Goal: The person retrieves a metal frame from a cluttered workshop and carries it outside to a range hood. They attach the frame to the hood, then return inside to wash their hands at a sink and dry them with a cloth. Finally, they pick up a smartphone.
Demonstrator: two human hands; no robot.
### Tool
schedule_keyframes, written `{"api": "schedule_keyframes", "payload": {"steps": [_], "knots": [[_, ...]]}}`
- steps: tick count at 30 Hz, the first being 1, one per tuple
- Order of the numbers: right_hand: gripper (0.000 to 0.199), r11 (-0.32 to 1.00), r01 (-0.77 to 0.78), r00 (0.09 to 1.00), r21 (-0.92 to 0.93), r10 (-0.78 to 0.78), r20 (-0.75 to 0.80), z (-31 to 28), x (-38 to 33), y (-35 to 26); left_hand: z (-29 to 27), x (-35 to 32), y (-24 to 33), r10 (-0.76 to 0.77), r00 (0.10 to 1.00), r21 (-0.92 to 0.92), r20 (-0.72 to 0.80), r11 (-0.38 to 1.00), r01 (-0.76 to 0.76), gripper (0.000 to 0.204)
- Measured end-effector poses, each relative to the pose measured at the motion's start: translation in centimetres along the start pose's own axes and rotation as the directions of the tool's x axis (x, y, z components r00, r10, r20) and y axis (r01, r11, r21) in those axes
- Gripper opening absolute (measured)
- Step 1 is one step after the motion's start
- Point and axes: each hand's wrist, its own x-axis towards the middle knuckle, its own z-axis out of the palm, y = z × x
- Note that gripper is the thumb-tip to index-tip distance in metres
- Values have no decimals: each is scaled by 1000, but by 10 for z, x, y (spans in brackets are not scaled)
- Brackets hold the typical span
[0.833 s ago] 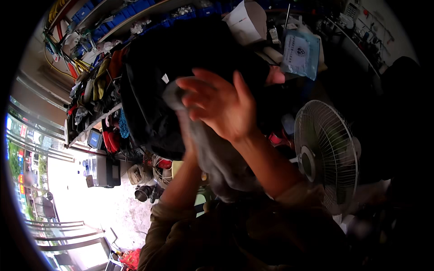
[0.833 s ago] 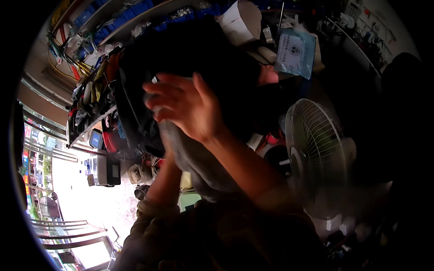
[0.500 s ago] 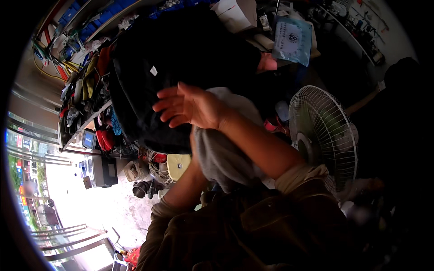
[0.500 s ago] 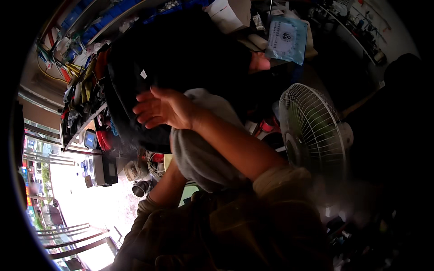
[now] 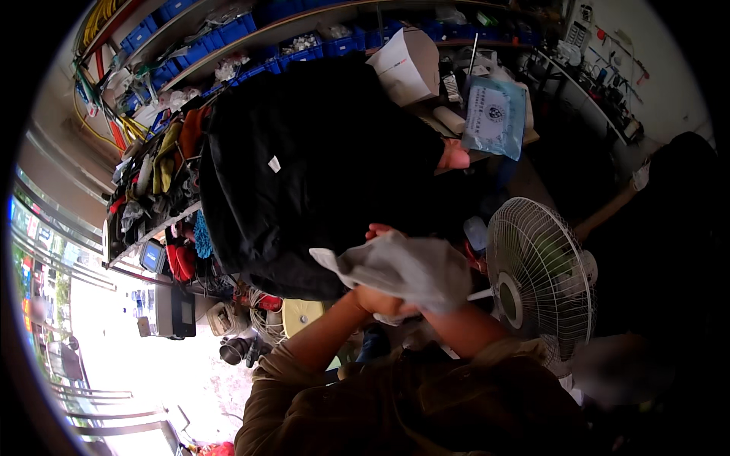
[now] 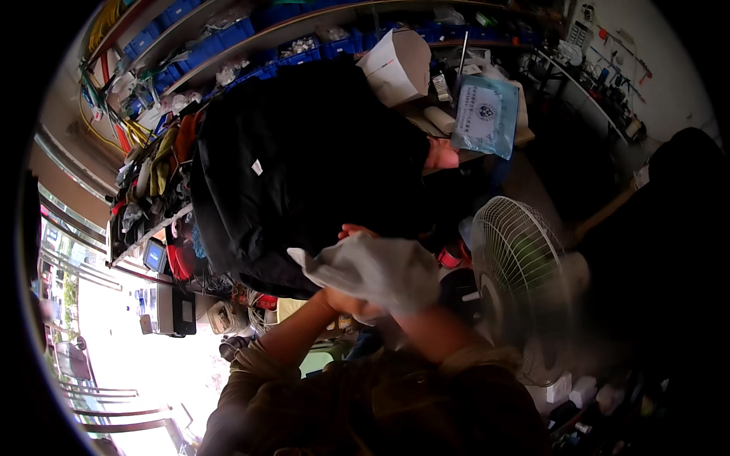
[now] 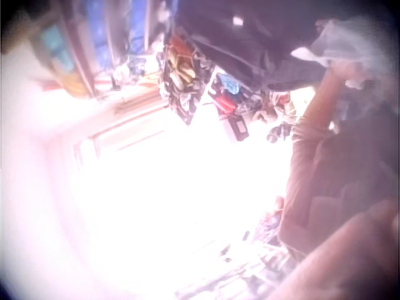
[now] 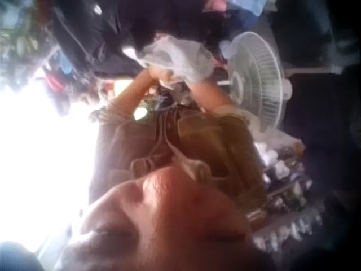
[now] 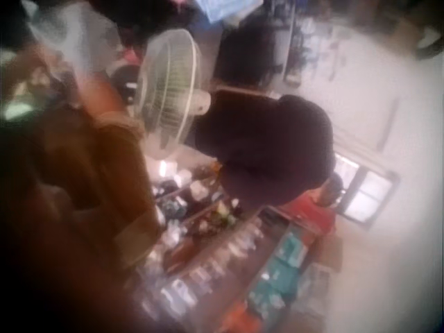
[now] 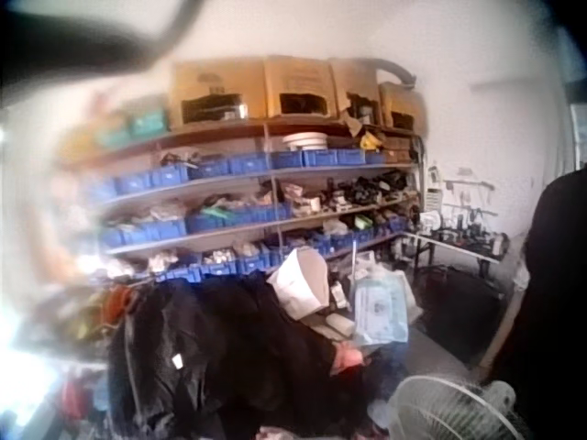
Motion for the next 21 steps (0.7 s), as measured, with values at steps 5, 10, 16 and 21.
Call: {"api": "schedule_keyframes", "payload": {"steps": [5, 10, 16, 21], "knots": [[47, 927, -233, 928, 292, 122, 353, 6, -52, -48, -43, 31, 0, -689, 700, -953, 187, -299, -40, 49], [47, 819, 254, 966, -514, -243, 91, -3, -52, -43, 9, 40, 4, -716, 661, -941, 226, -336, -43, 51], [42, 849, 362, 904, -384, -421, -79, -63, 1, -34, 5, 59, 8, -432, 822, -415, -371, 869, 269, 58], [55, 790, 600, 753, -129, -612, -242, 21, 81, -154, -9, -60, 19, -518, 821, -328, -240, 839, 434, 60]]}}
